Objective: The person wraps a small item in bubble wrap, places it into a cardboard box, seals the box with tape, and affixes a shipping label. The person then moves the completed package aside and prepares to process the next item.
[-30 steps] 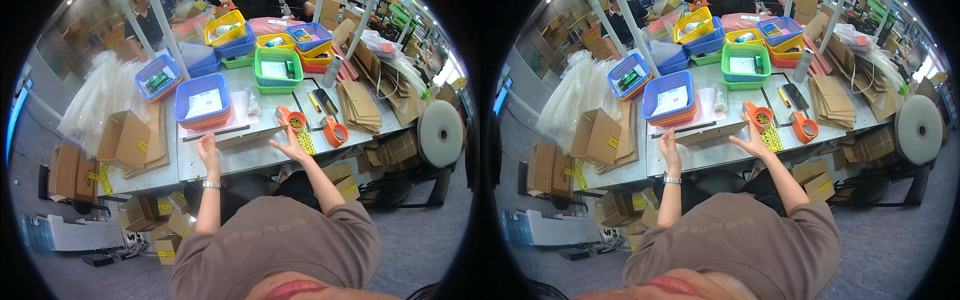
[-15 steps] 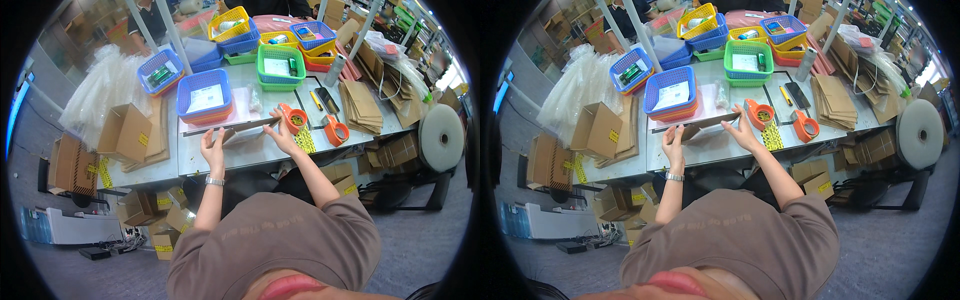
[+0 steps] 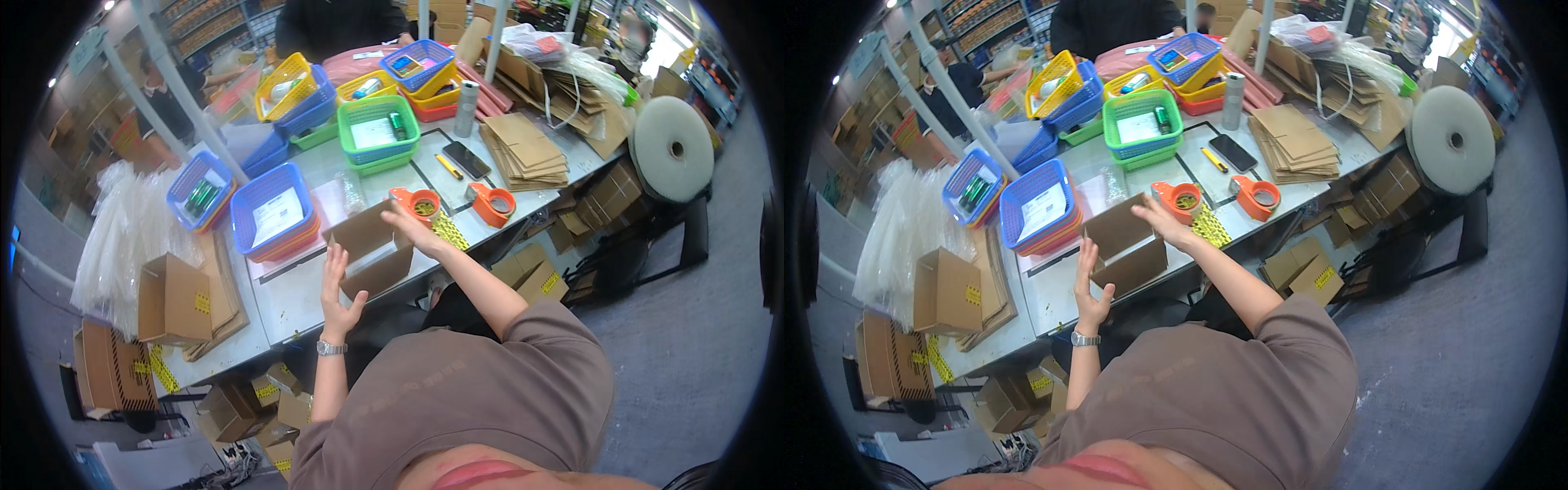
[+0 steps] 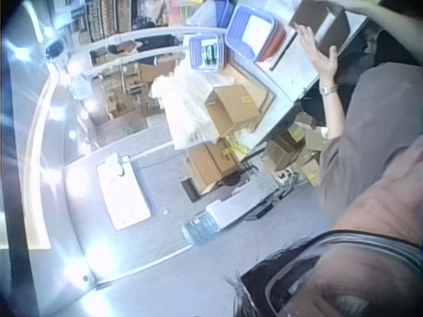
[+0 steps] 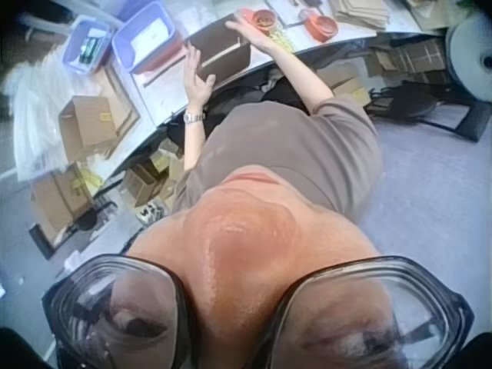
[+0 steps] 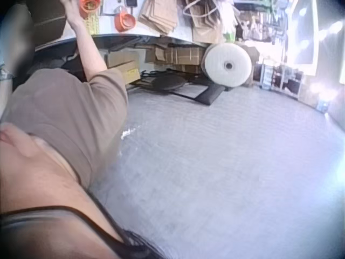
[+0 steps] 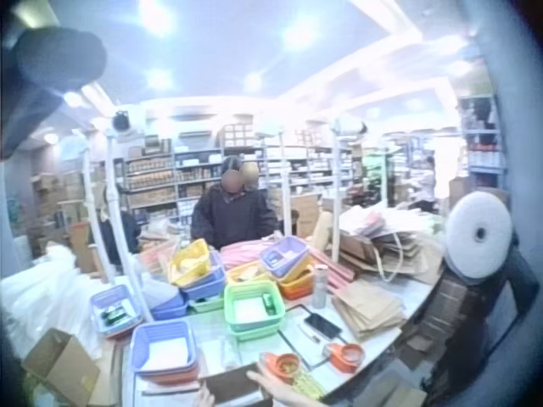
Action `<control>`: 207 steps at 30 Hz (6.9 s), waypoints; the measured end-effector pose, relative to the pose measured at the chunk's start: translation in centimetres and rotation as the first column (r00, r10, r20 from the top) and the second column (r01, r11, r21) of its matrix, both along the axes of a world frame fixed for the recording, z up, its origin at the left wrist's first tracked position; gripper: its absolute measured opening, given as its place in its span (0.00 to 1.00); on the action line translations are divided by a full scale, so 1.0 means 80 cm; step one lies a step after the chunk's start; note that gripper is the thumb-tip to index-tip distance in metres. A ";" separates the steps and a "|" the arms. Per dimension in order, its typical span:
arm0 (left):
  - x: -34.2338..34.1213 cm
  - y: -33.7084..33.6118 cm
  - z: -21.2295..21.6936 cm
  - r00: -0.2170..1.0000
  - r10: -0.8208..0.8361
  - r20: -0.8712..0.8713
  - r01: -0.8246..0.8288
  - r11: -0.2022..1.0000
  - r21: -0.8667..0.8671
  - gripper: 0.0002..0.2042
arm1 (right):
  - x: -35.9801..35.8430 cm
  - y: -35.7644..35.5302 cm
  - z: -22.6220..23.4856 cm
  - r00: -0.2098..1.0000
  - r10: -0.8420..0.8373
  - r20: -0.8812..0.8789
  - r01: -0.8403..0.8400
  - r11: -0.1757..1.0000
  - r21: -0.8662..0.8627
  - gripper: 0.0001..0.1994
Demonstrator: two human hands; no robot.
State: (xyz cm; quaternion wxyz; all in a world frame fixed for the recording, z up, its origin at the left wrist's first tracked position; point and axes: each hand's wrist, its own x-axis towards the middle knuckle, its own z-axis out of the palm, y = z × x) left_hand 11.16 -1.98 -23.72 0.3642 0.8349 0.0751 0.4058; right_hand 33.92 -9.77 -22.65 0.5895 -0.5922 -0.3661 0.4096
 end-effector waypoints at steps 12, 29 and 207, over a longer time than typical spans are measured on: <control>0.019 0.026 -0.056 0.995 0.000 -0.105 0.010 0.996 0.092 0.19 | 0.010 -0.011 -0.056 0.949 0.225 -0.220 -0.193 0.968 0.158 0.38; 0.042 0.008 -0.072 0.899 0.437 -0.039 -0.415 0.817 -0.400 0.42 | -0.007 0.000 -0.004 0.362 -0.179 0.915 -0.112 0.966 0.234 0.43; -0.006 0.094 -0.042 0.901 0.006 -0.434 -0.121 0.964 -0.239 0.42 | 0.125 -0.064 0.129 0.400 0.507 0.763 -0.232 0.862 -0.452 0.32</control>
